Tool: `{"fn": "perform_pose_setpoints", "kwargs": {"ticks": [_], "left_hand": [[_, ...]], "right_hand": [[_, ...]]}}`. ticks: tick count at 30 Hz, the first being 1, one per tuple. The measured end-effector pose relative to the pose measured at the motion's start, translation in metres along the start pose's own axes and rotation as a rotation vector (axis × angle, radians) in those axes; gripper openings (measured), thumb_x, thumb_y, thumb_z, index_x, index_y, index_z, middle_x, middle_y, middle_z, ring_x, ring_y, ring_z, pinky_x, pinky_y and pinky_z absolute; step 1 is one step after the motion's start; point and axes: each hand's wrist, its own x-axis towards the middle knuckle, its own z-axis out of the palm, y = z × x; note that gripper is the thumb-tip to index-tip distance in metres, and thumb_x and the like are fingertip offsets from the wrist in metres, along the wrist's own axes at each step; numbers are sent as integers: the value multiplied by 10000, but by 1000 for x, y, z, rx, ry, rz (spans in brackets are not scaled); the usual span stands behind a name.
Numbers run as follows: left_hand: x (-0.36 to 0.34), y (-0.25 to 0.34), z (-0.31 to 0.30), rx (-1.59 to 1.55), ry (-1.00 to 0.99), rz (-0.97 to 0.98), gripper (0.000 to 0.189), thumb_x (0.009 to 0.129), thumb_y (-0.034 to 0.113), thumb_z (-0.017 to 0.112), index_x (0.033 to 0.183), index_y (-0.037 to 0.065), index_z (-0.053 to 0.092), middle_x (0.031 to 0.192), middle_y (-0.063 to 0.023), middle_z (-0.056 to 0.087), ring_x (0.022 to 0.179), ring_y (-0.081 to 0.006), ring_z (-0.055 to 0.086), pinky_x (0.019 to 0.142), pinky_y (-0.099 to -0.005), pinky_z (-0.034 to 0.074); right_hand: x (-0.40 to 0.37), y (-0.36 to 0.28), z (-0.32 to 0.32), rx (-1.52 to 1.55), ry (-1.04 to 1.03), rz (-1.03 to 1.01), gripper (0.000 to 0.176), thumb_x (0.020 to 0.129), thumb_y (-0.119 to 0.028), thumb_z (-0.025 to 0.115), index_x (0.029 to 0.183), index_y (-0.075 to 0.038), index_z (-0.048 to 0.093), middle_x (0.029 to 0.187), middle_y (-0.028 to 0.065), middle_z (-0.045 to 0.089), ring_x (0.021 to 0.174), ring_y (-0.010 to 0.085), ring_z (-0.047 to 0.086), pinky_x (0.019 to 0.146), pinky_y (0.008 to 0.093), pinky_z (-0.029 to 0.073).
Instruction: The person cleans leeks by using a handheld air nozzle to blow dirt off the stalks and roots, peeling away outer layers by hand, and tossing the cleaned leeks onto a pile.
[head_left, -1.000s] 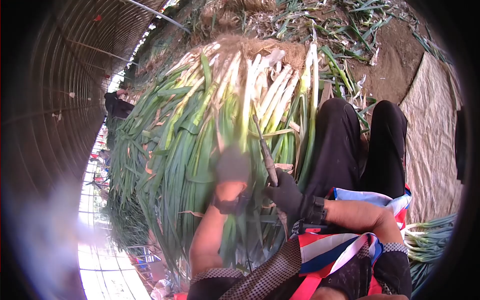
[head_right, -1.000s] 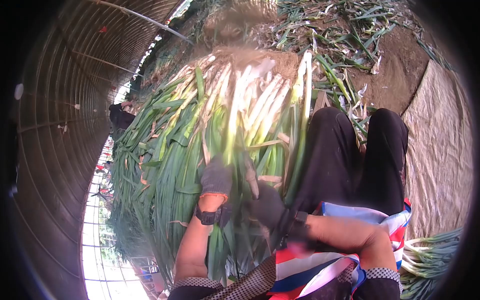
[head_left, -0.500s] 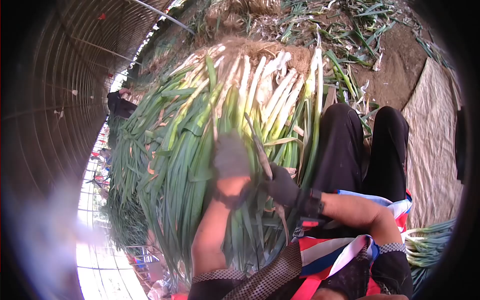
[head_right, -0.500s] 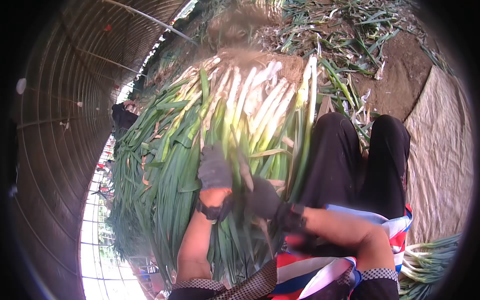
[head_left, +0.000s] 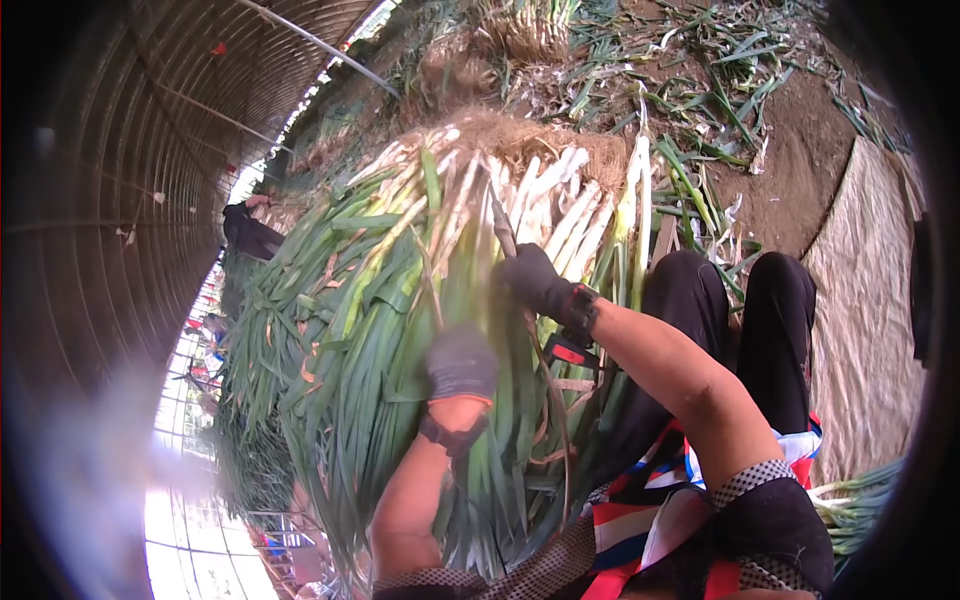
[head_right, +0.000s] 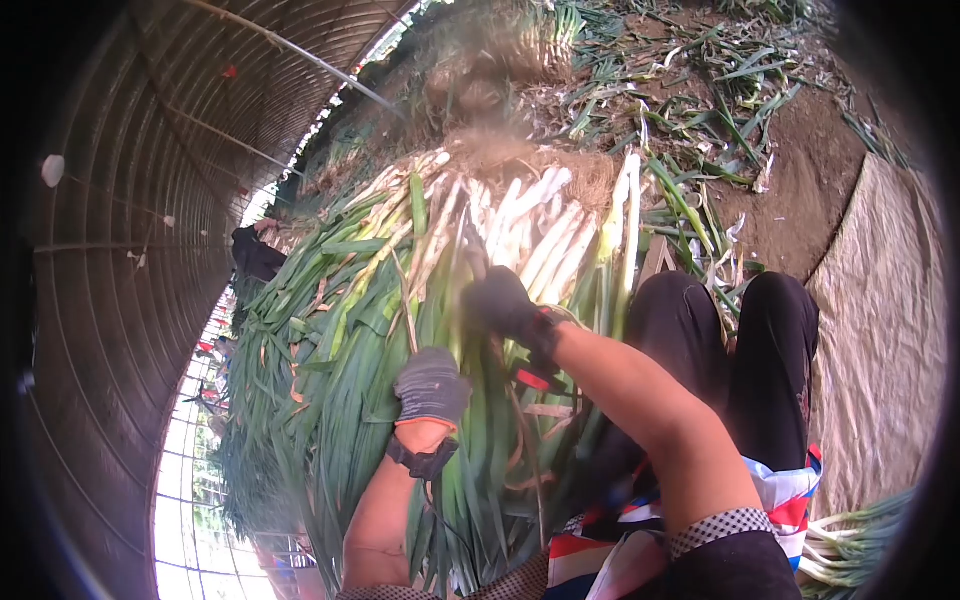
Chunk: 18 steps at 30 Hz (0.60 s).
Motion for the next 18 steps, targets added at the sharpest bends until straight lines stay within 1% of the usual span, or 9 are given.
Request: {"fn": "perform_pose_setpoints", "kwargs": {"ticks": [1,2,3,5,8,9,12,15,18], "left_hand": [[-2,6,1,190,107,48,332,664,335,689,781,42,587,715,-140,554,686,-291,580,572,-418,451],[-2,6,6,148,131,51,322,659,327,686,768,40,587,689,-147,548,663,-302,575,570,-423,448],[-2,5,11,107,155,55,312,655,318,682,754,38,586,664,-155,541,640,-313,571,568,-428,445],[3,-7,28,-447,31,-20,270,658,277,663,726,29,581,618,-176,524,606,-348,559,574,-436,444],[2,-19,-40,-651,-205,-174,245,662,236,631,726,5,581,642,-212,541,655,-391,563,608,-439,456],[-3,-27,-28,-719,-228,-175,269,663,239,625,747,-14,587,710,-235,572,702,-400,572,636,-436,461],[-26,-40,-21,-795,-284,-87,310,665,272,636,767,-19,599,725,-238,573,703,-387,580,638,-439,459],[-48,-42,-26,-923,-390,-156,273,690,226,627,751,-37,581,704,-223,550,670,-372,576,604,-427,452],[-65,-40,-27,-1115,-439,-262,249,731,200,619,781,-41,583,712,-220,571,658,-377,577,597,-410,463]], "right_hand": [[12,10,4,-252,-28,-131,120,773,-112,599,762,8,600,624,65,581,592,176,598,523,332,471],[20,17,8,-505,-53,-261,118,773,-113,604,756,4,603,628,61,585,586,174,600,520,330,471],[22,16,13,-575,-67,-264,122,770,-113,609,747,7,604,635,62,592,581,170,599,521,326,471],[17,12,27,-720,-97,-263,132,764,-114,618,730,13,605,650,64,606,571,162,596,523,318,472],[-22,-6,26,263,117,180,143,757,-120,628,744,21,610,659,71,614,581,161,598,534,312,478],[-28,-4,28,457,110,380,161,746,-119,639,788,33,610,665,82,616,584,167,597,541,309,478],[-47,-15,25,454,126,416,294,697,-237,637,795,39,617,729,199,626,684,306,630,632,395,491],[-83,-46,18,541,104,484,271,707,-218,646,794,35,606,711,166,621,675,277,632,623,377,492],[-122,-62,23,629,155,497,119,742,-82,616,791,13,564,636,44,556,577,120,531,517,292,438]]}}
